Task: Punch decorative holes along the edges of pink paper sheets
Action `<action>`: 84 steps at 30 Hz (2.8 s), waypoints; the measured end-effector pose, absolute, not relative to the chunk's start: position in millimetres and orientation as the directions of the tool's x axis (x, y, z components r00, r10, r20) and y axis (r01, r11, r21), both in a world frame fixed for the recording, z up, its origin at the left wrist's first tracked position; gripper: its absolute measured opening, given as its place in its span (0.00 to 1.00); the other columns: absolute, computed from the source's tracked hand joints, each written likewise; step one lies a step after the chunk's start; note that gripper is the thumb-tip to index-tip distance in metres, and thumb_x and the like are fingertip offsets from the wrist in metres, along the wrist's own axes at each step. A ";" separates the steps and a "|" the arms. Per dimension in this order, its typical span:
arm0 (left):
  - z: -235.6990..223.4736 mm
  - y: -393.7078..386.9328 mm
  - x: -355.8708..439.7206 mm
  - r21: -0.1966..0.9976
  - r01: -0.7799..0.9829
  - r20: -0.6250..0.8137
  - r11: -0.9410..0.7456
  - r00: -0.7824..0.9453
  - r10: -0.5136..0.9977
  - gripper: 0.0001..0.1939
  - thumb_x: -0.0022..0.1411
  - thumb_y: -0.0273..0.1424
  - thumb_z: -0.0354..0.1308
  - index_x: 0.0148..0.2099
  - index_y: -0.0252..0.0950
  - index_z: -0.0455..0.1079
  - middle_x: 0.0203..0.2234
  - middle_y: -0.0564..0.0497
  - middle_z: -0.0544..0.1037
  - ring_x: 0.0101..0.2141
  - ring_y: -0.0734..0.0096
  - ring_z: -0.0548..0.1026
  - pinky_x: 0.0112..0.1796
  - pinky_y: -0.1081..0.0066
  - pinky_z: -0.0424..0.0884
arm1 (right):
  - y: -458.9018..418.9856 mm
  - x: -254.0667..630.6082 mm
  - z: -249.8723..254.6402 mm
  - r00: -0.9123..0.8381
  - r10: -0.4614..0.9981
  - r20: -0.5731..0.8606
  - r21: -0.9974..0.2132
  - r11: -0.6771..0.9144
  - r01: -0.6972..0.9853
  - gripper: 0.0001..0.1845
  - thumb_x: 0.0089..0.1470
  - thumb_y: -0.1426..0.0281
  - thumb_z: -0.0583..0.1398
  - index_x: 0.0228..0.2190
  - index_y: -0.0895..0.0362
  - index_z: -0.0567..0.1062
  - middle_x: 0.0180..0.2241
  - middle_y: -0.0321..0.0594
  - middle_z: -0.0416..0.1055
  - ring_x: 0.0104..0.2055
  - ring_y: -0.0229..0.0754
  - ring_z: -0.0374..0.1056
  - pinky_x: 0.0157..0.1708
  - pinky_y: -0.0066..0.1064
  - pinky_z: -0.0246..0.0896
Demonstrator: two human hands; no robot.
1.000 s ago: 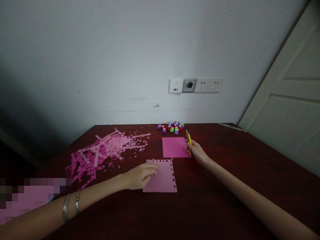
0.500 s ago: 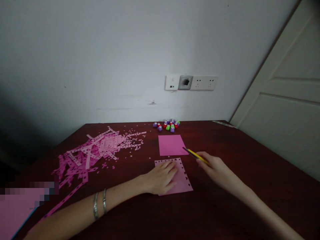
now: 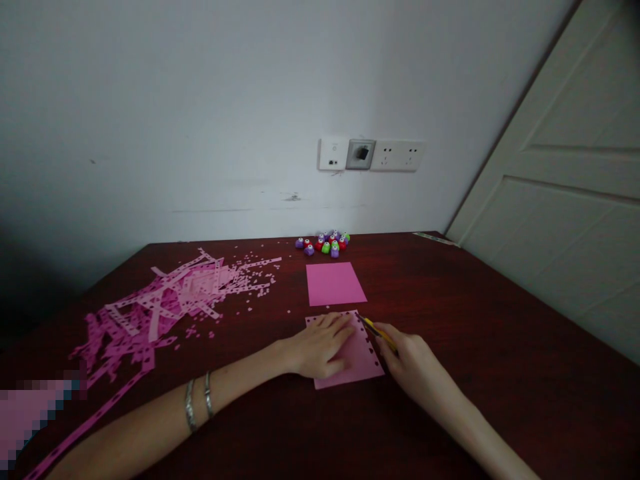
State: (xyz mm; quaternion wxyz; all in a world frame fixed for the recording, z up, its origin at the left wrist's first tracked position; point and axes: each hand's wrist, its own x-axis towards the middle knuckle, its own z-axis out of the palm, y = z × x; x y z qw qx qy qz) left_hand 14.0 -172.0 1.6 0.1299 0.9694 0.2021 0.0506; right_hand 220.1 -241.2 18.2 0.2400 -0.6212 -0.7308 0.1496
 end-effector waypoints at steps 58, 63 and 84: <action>23.2 -155.5 29.1 0.137 0.355 -0.138 -0.925 0.931 0.337 0.39 0.58 0.49 0.46 0.62 0.25 0.46 0.61 0.35 0.49 0.57 0.51 0.54 0.52 0.58 0.56 | -251.2 181.7 38.4 -0.086 0.996 0.015 0.012 0.086 0.996 0.17 0.53 0.80 0.48 0.41 0.61 0.72 0.25 0.49 0.73 0.27 0.48 0.72 0.21 0.30 0.61; 25.3 -156.6 30.9 0.148 0.376 -0.154 -0.915 0.922 0.354 0.40 0.58 0.49 0.47 0.63 0.27 0.44 0.62 0.37 0.48 0.58 0.52 0.52 0.53 0.58 0.55 | -256.3 182.2 34.8 -0.092 0.995 0.026 0.031 0.091 0.995 0.18 0.53 0.80 0.49 0.42 0.62 0.72 0.25 0.49 0.73 0.26 0.48 0.72 0.21 0.31 0.62; 35.4 -161.2 32.6 0.141 0.409 -0.217 -0.901 0.901 0.375 0.35 0.59 0.45 0.45 0.62 0.27 0.46 0.62 0.38 0.46 0.58 0.54 0.52 0.53 0.58 0.55 | -275.3 176.9 36.7 -0.024 0.999 -0.041 0.025 0.025 0.999 0.22 0.52 0.82 0.49 0.48 0.62 0.69 0.26 0.46 0.73 0.27 0.47 0.73 0.22 0.31 0.65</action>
